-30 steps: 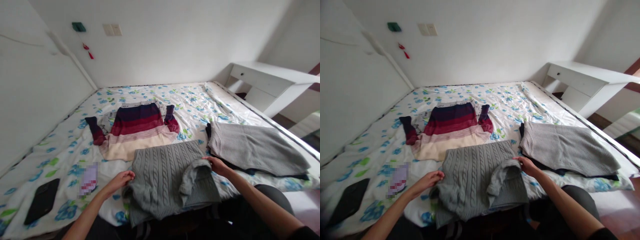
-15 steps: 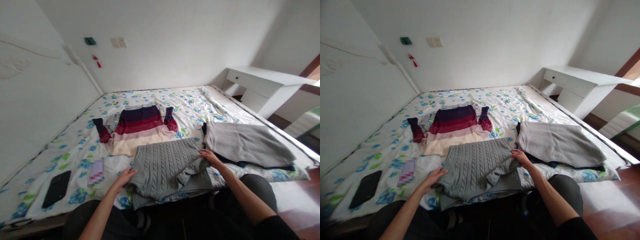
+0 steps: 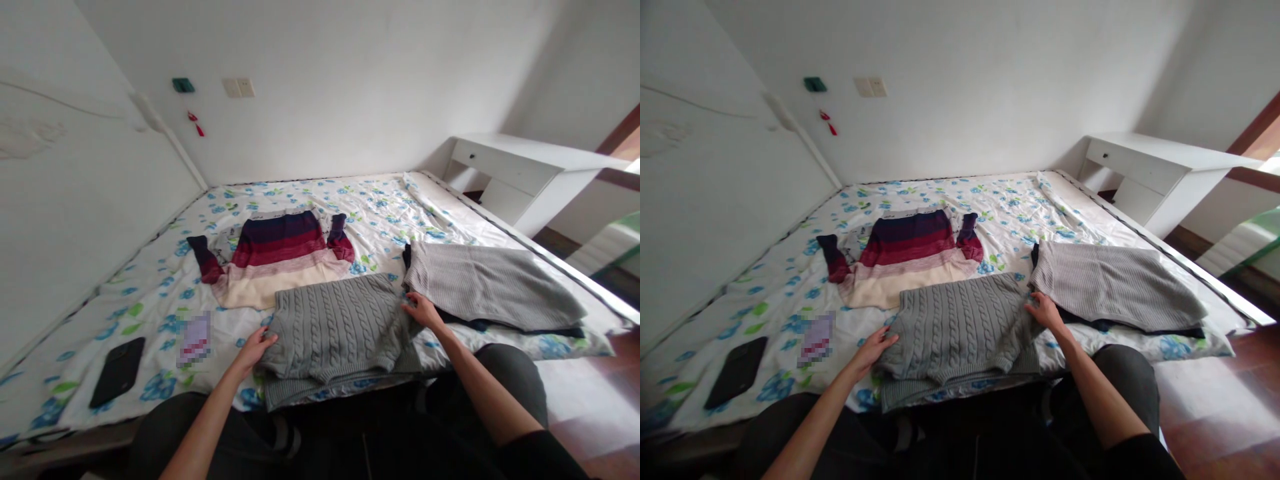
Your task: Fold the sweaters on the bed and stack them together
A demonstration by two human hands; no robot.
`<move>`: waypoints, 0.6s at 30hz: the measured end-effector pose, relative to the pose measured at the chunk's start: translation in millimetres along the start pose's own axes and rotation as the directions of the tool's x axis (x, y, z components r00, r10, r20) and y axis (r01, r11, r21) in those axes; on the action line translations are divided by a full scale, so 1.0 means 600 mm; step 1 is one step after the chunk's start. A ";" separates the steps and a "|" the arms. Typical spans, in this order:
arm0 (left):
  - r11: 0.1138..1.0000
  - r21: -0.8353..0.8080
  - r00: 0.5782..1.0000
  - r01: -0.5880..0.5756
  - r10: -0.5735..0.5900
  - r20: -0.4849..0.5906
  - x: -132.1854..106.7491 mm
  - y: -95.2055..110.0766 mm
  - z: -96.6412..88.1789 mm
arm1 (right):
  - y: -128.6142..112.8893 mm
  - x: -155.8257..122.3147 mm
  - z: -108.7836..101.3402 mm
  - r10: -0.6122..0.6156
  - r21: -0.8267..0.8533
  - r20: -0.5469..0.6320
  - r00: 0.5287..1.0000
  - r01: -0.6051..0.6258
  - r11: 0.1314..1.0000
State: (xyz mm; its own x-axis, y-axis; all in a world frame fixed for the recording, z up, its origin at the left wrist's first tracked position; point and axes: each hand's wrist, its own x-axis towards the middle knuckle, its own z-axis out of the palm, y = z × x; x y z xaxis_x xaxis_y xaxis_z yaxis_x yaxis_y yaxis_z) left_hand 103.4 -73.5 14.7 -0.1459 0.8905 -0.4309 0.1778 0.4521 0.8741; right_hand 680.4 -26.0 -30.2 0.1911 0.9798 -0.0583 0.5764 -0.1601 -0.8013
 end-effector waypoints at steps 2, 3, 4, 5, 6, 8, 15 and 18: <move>1.000 0.004 0.999 0.019 -0.018 -0.029 -0.001 0.003 -0.002 | -0.027 -0.025 -0.011 -0.182 -0.018 0.027 0.983 0.182 0.983; 0.999 -0.001 0.999 0.037 -0.037 -0.026 -0.004 0.005 -0.002 | -0.042 -0.042 -0.013 -0.258 0.003 0.110 0.960 0.259 0.966; 0.998 -0.009 0.998 0.060 -0.060 -0.009 -0.007 0.007 0.000 | -0.057 -0.061 -0.011 -0.314 0.042 0.237 0.919 0.313 0.949; 0.997 -0.017 0.997 0.080 -0.080 0.024 -0.012 0.009 0.002 | -0.071 -0.082 -0.006 -0.348 0.086 0.385 0.855 0.342 0.936; 0.995 -0.025 0.994 0.092 -0.091 0.068 -0.017 0.011 0.004 | -0.083 -0.103 0.003 -0.366 0.122 0.526 0.768 0.358 0.926; 0.995 -0.039 0.983 0.091 -0.084 0.161 -0.025 0.015 0.009 | -0.101 -0.141 0.026 -0.381 0.138 0.701 0.603 0.410 0.902; 0.994 -0.073 0.992 0.079 -0.071 0.107 -0.017 0.035 -0.008 | -0.120 -0.160 0.042 -0.414 0.195 0.711 0.569 0.407 0.893; 0.995 -0.027 0.986 0.095 -0.090 0.142 -0.010 0.036 -0.017 | -0.117 -0.155 0.034 -0.413 0.271 0.756 0.508 0.332 0.904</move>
State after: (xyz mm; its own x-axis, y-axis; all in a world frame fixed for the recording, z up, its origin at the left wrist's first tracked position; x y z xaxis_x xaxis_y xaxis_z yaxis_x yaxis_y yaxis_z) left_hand 97.9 -69.7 38.5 -0.0219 0.8444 -0.5353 0.1365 0.5329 0.8351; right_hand 606.1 -103.3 19.4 -0.7419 0.6538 -0.1488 0.3692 0.2132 -0.9046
